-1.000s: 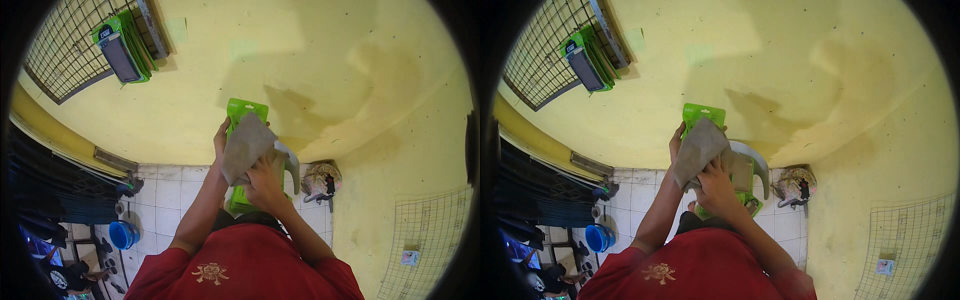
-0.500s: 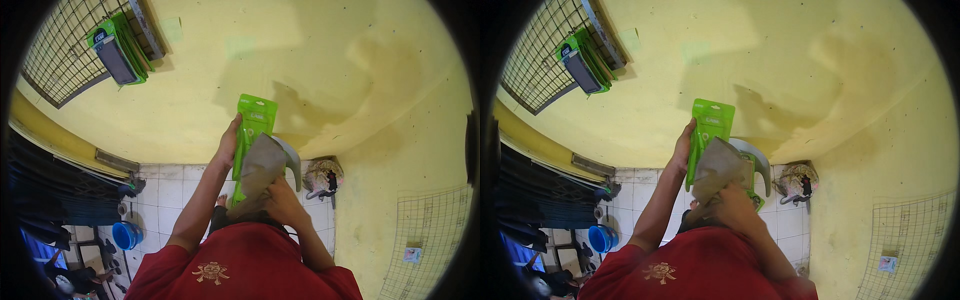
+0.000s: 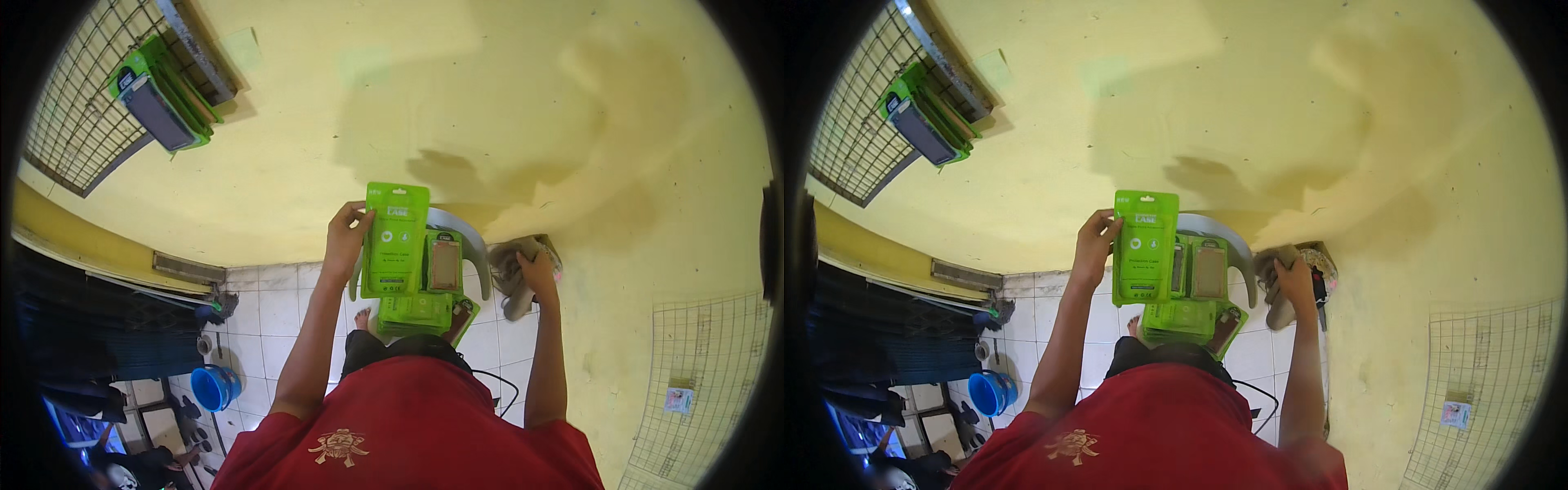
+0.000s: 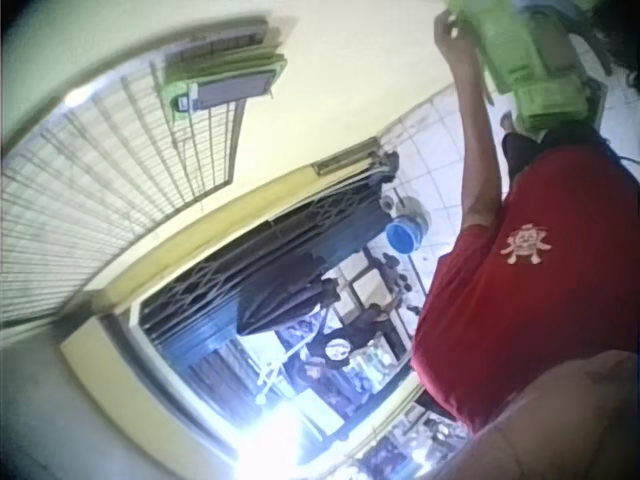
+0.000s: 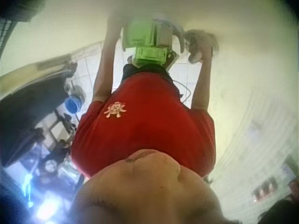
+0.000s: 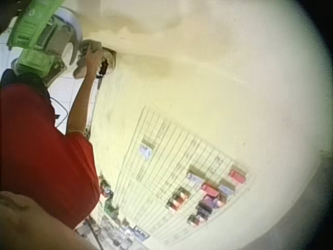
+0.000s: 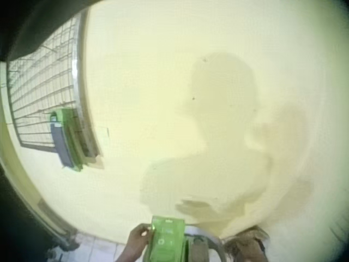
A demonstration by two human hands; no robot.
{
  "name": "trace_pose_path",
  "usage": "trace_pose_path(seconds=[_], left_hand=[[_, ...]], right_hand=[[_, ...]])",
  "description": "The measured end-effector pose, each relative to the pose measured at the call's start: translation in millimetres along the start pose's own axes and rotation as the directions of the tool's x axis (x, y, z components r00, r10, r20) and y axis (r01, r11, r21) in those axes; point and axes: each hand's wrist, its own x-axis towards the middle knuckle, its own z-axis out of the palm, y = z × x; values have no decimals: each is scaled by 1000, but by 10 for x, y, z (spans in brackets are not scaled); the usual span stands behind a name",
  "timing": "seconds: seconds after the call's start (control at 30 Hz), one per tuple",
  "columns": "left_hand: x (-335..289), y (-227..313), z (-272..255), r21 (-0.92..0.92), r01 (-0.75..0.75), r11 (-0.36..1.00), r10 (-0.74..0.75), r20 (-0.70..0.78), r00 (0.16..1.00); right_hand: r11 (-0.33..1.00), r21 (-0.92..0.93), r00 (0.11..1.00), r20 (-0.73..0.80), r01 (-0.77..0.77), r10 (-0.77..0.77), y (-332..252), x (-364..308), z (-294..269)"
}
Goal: The person repeatedly picks up packaged phone cases from a white plastic stool, wipes each package with a cloth, and hangs them on a wall-mounted wire grid. The person continues this cycle for multiple cases, stacking them in rows on the grid.
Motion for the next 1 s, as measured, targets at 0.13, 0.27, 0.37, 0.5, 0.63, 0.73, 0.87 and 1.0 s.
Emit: trace_pose_path(seconds=[0.13, 0.27, 0.37, 0.5, 0.63, 0.73, 0.87, 1.0], left_hand=[[-12, -98, 35, 75, -86, 993, 84, 31, 996], [-20, -90, 28, -36, 9, 999, -7, 59, 998], [-50, -79, 2, -153, 105, 983, -95, 69, 993], [-121, -84, -65, -166, 132, 977, -124, 58, 991], [-177, -94, -162, -198, 140, 970, -132, 50, 990], [-215, -98, -206, -226, 116, 967, -109, 43, 993], [-260, -94, -244, -174, 114, 978, -113, 16, 994], [-297, -98, -262, -151, 104, 983, -100, 36, 994]], right_hand=[[985, -93, 974, -164, 142, -156, 10, 602, 92], [991, 117, 994, -93, 65, -54, 201, 1168, 674], [953, -185, 957, -120, 240, -264, 375, 1190, 1341], [926, -328, 949, 305, 187, -84, 502, 692, 1865], [903, -359, 903, 423, 236, -68, 536, 363, 1948], [905, -350, 928, 356, 240, -108, 564, 306, 1950], [940, -299, 967, 237, 163, -93, 597, 275, 1980], [955, -226, 981, 65, 191, -181, 616, 219, 1928]])
